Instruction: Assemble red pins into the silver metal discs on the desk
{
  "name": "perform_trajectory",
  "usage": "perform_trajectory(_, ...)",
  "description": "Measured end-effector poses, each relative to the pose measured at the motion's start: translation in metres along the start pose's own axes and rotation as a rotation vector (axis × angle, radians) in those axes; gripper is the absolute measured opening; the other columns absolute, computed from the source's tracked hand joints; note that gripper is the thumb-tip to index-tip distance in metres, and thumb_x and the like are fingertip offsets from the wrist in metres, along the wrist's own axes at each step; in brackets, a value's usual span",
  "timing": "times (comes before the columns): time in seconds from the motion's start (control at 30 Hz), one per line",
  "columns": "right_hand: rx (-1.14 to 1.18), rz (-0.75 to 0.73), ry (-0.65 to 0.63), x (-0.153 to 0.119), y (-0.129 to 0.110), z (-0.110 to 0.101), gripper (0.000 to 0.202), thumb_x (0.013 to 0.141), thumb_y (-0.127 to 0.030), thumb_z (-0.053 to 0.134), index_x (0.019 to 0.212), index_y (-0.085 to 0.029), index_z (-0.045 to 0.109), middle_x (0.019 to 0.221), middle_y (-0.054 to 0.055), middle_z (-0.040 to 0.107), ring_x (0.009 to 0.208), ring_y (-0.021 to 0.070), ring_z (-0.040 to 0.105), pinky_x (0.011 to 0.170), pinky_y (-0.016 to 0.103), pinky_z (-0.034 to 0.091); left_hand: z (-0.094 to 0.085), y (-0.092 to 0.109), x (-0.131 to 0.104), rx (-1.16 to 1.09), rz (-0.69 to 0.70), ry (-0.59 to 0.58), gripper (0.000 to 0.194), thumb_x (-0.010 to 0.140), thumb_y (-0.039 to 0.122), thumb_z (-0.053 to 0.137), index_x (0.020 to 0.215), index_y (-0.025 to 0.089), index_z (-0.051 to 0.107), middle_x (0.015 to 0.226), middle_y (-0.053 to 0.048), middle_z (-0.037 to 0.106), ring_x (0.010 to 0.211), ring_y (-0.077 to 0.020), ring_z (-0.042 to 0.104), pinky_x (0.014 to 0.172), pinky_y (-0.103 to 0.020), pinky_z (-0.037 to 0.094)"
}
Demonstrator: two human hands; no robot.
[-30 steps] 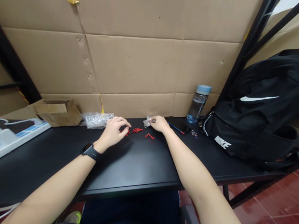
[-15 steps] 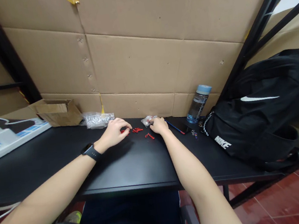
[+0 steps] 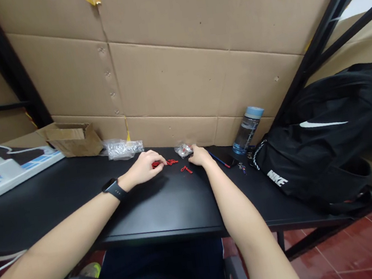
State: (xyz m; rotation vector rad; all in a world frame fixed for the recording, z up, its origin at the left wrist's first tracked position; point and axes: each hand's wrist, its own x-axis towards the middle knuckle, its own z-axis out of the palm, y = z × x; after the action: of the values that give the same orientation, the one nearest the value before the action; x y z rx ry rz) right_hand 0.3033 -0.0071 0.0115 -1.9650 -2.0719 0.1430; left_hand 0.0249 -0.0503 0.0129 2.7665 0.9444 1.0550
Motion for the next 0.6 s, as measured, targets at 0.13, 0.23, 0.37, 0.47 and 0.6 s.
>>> perform_trajectory(0.13,0.004,0.001,-0.028,-0.002,0.001,-0.003,0.058,0.073,-0.031,0.075,0.127,-0.018,0.055,0.109,0.011,0.073,0.094,0.0240,0.070,0.072,0.027,0.047,0.000,0.001,0.000,0.013,0.013,-0.023,0.020,0.088,0.020,0.055,0.093,0.025,0.074,0.090,-0.001,0.075,0.091,-0.0214,0.062,0.088,-0.035,0.043)
perform_trajectory(0.23,-0.001,-0.024,-0.045,-0.002,0.000,-0.003,0.058,0.073,-0.031,0.075,0.125,-0.018,0.055,0.108,0.010,0.072,0.092,0.0228,0.069,0.071,0.026,0.047,0.000,0.001,0.000,0.020,0.019,-0.043,0.019,0.088,0.019,0.056,0.092,0.024,0.074,0.090,-0.001,0.075,0.091,-0.0208,0.062,0.088,-0.034,0.044)
perform_trajectory(0.37,-0.026,-0.090,-0.059,-0.002,-0.007,0.001,0.036,0.077,-0.028,0.072,0.110,-0.018,0.063,0.105,0.010,0.072,0.094,0.0237,0.068,0.076,0.027,0.046,0.000,0.001,0.000,0.021,0.025,-0.064,0.019,0.088,0.019,0.057,0.093,0.024,0.074,0.090,-0.002,0.075,0.091,-0.0208,0.062,0.088,-0.034,0.045)
perform_trajectory(0.47,-0.036,-0.157,-0.074,-0.004,-0.014,0.003,0.017,0.090,-0.033,0.060,0.098,-0.019,0.067,0.105,0.010,0.072,0.097,0.0230,0.066,0.081,0.028,0.045,0.000,0.001,-0.001,0.020,0.028,-0.074,0.019,0.088,0.019,0.057,0.093,0.024,0.075,0.090,-0.002,0.075,0.091,-0.0208,0.062,0.088,-0.034,0.045)
perform_trajectory(0.6,0.001,-0.325,-0.070,-0.008,-0.026,0.006,0.032,0.101,-0.041,0.045,0.110,-0.021,0.068,0.112,0.009,0.071,0.102,0.0211,0.065,0.088,0.029,0.044,0.001,0.001,-0.001,0.020,0.034,-0.094,0.020,0.089,0.019,0.056,0.094,0.024,0.074,0.090,-0.002,0.075,0.093,-0.0207,0.062,0.088,-0.033,0.045)
